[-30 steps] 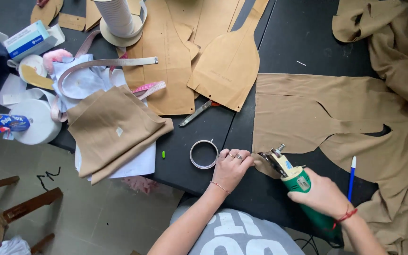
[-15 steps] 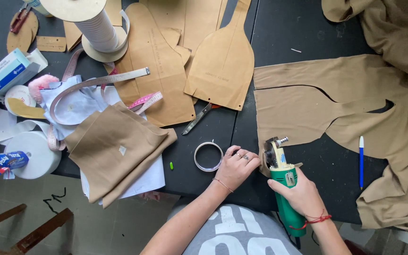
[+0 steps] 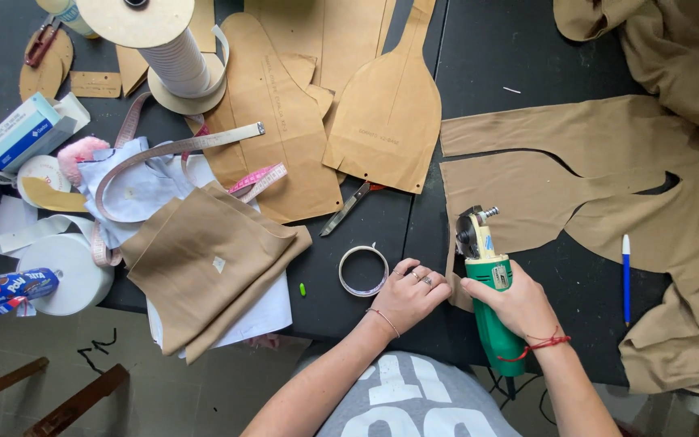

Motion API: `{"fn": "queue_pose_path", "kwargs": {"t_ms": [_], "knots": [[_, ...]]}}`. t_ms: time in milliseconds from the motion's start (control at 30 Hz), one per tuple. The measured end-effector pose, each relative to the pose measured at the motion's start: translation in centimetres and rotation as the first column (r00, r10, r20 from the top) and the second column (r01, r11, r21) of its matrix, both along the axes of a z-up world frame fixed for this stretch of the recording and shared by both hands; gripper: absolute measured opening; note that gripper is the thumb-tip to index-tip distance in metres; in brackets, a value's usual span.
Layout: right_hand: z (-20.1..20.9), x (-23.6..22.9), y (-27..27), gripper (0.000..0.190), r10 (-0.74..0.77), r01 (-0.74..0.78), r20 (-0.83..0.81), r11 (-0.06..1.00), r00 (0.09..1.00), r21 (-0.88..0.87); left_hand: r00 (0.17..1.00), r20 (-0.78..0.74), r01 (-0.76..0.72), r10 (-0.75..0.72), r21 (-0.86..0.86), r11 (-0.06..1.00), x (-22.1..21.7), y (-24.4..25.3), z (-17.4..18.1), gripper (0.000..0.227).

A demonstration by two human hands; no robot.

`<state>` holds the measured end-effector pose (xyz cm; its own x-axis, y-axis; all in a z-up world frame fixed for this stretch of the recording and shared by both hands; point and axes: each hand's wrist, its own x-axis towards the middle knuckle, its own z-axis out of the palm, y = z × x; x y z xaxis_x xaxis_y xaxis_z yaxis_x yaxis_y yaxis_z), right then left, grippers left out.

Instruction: The person uses a green electric rotary cutter to cut a large piece of brown fabric on a black table. They place a cardboard pattern on the fabric, trace the outline with a blue marker, and then cut along the marked lines. The person repeats this process for multiple pieces, handling the fabric and patterns with both hands.

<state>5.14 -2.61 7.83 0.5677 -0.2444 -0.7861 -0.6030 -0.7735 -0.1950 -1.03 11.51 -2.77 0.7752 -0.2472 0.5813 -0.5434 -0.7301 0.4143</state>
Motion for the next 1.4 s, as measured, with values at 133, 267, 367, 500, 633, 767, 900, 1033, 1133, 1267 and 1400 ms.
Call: {"fn": "queue_pose_path", "kwargs": {"t_ms": [133, 267, 367, 500, 633, 767, 900, 1033, 1133, 1267, 1400], "knots": [[0.2, 1.4, 0.9, 0.070, 0.026, -0.026, 0.012, 1.000, 1.000, 0.004, 0.999, 0.023, 0.022, -0.022, -0.009, 1.000, -0.3, 0.1, -0.6, 0.017], [-0.5, 2.4, 1.0, 0.071, 0.053, -0.053, 0.029, 0.999, 0.998, -0.005, 0.998, 0.050, 0.041, -0.040, -0.020, 0.999, -0.4, 0.2, -0.7, 0.019], [0.0, 3.3, 1.6, 0.069, 0.063, -0.063, 0.023, 0.998, 0.998, -0.010, 0.996, 0.062, 0.060, -0.058, -0.032, 0.998, -0.4, 0.3, -0.4, 0.021], [-0.1, 4.2, 2.1, 0.066, 0.062, -0.062, 0.043, 0.998, 0.997, 0.015, 0.996, 0.063, 0.070, -0.068, -0.031, 0.997, -0.5, 0.2, -0.4, 0.021], [0.3, 5.0, 2.7, 0.067, 0.058, -0.061, 0.068, 0.997, 0.996, 0.039, 0.994, 0.057, 0.095, -0.093, -0.034, 0.995, -0.4, 0.2, -0.5, 0.021], [0.2, 5.4, 2.8, 0.062, 0.050, -0.055, 0.093, 0.997, 0.994, 0.054, 0.993, 0.055, 0.105, -0.103, -0.044, 0.993, -0.6, 0.2, -0.6, 0.022], [0.7, 5.9, 3.4, 0.058, 0.037, -0.046, 0.113, 0.996, 0.993, 0.077, 0.992, 0.064, 0.115, -0.112, -0.047, 0.992, -0.4, 0.4, -0.3, 0.022], [-0.2, 6.3, 3.1, 0.059, 0.045, -0.056, 0.138, 0.995, 0.989, 0.082, 0.992, 0.065, 0.111, -0.108, -0.041, 0.993, -0.5, 0.2, -0.4, 0.022], [-0.6, 6.7, 3.1, 0.059, 0.045, -0.059, 0.153, 0.994, 0.987, 0.088, 0.992, 0.061, 0.109, -0.107, -0.035, 0.993, -0.7, 0.2, -0.5, 0.022], [-1.0, 7.2, 3.1, 0.059, 0.061, -0.075, 0.167, 0.994, 0.984, 0.077, 0.993, 0.065, 0.103, -0.102, -0.018, 0.995, -0.7, 0.2, -0.5, 0.022], [-1.4, 7.4, 2.9, 0.057, 0.084, -0.099, 0.175, 0.992, 0.981, 0.078, 0.994, 0.071, 0.082, -0.082, -0.007, 0.997, -0.9, 0.2, -0.4, 0.022]]}}
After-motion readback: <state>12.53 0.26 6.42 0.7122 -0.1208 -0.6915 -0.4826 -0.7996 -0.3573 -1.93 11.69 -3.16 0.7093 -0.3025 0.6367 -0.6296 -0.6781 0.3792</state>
